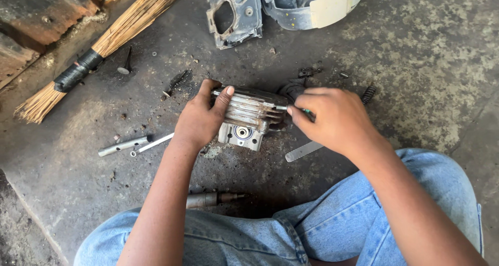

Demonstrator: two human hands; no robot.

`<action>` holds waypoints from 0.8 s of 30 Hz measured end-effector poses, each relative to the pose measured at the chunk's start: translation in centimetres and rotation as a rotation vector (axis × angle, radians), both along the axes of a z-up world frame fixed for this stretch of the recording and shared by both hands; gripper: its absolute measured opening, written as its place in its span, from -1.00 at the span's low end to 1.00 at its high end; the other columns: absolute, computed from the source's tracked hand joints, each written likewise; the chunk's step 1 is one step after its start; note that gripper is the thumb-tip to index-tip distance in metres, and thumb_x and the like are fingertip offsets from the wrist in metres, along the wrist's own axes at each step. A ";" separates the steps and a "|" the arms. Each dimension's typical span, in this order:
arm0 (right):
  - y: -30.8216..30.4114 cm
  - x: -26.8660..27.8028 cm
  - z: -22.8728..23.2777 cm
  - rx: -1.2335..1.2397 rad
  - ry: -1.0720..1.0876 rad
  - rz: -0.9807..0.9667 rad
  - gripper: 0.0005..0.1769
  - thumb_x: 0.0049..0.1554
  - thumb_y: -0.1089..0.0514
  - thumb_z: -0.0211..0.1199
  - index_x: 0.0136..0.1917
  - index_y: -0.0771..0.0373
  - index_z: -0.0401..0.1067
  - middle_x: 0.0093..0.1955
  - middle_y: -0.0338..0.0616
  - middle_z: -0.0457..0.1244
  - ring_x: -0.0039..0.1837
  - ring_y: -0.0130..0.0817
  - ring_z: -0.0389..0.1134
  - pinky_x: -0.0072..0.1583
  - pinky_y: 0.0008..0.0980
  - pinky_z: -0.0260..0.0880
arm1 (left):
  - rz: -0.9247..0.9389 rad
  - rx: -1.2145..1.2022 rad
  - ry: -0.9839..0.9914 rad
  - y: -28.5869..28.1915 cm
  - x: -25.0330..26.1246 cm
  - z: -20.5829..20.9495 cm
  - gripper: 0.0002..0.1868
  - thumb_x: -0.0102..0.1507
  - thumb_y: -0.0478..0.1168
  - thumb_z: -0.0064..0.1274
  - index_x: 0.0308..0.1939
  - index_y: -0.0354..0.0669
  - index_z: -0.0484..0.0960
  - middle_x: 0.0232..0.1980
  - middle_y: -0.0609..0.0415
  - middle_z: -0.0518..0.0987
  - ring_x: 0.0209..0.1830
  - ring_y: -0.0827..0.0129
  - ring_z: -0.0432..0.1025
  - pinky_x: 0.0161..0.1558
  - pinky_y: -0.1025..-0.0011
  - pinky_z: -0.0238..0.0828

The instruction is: The person scrubs the fins and surfaces of a metallic engine cylinder head using a small metal tool and a rag. They rotate the part to access different areas and wipe away grime, with various disassembled engine components and tools scattered on the floor nearby.

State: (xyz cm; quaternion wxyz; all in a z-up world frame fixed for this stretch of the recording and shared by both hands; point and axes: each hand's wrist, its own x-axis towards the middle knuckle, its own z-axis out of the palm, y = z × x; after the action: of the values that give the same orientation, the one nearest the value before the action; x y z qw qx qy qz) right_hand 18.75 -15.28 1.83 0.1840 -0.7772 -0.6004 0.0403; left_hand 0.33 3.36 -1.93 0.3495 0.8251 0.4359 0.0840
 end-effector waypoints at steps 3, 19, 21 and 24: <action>0.2 0.1 -0.2 -0.099 0.020 -0.007 -0.75 0.17 0.00 0.25 -0.20 0.19 0.56 -0.24 -0.16 0.38 -0.22 -0.12 0.44 -0.14 -0.11 0.44 | 0.002 -0.012 0.025 0.0 0.1 0.2 -0.30 0.33 0.37 -0.23 0.27 -0.08 0.43 0.03 -0.29 0.66 0.16 -0.12 0.53 0.21 0.07 0.38; 1.7 -4.5 -2.3 0.114 -0.386 -0.141 -0.43 0.16 -0.30 0.29 -0.37 0.20 0.53 -0.45 -0.15 0.30 -0.48 -0.26 0.35 -0.42 -0.27 0.31 | 0.082 0.098 -0.110 -1.1 0.8 -2.1 -0.40 0.38 0.28 -0.19 0.21 -0.12 0.38 0.02 -0.32 0.62 0.07 -0.24 0.50 0.07 -0.01 0.40; 1.6 -4.8 -2.5 0.090 -0.394 -0.179 -0.36 0.12 -0.40 0.30 -0.39 0.20 0.52 -0.47 -0.16 0.29 -0.49 -0.27 0.34 -0.43 -0.29 0.29 | 0.089 0.096 -0.115 -1.2 0.7 -2.2 -0.41 0.38 0.27 -0.18 0.21 -0.12 0.37 0.03 -0.33 0.62 0.06 -0.24 0.50 0.06 -0.02 0.39; 1.6 -4.4 -3.5 0.161 -0.356 -0.174 -0.37 0.07 -0.43 0.33 -0.41 0.17 0.51 -0.47 -0.20 0.29 -0.49 -0.29 0.33 -0.42 -0.28 0.25 | 0.089 0.099 -0.116 -1.2 0.8 -2.3 -0.41 0.39 0.27 -0.19 0.22 -0.12 0.37 0.04 -0.32 0.62 0.07 -0.24 0.50 0.06 -0.02 0.39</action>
State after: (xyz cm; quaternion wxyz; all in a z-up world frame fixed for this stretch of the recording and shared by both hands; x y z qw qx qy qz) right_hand 14.37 -13.73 -1.64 0.1395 -0.8038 -0.5552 -0.1617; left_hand 1.11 2.19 -4.24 0.3290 0.8148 0.4466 0.1686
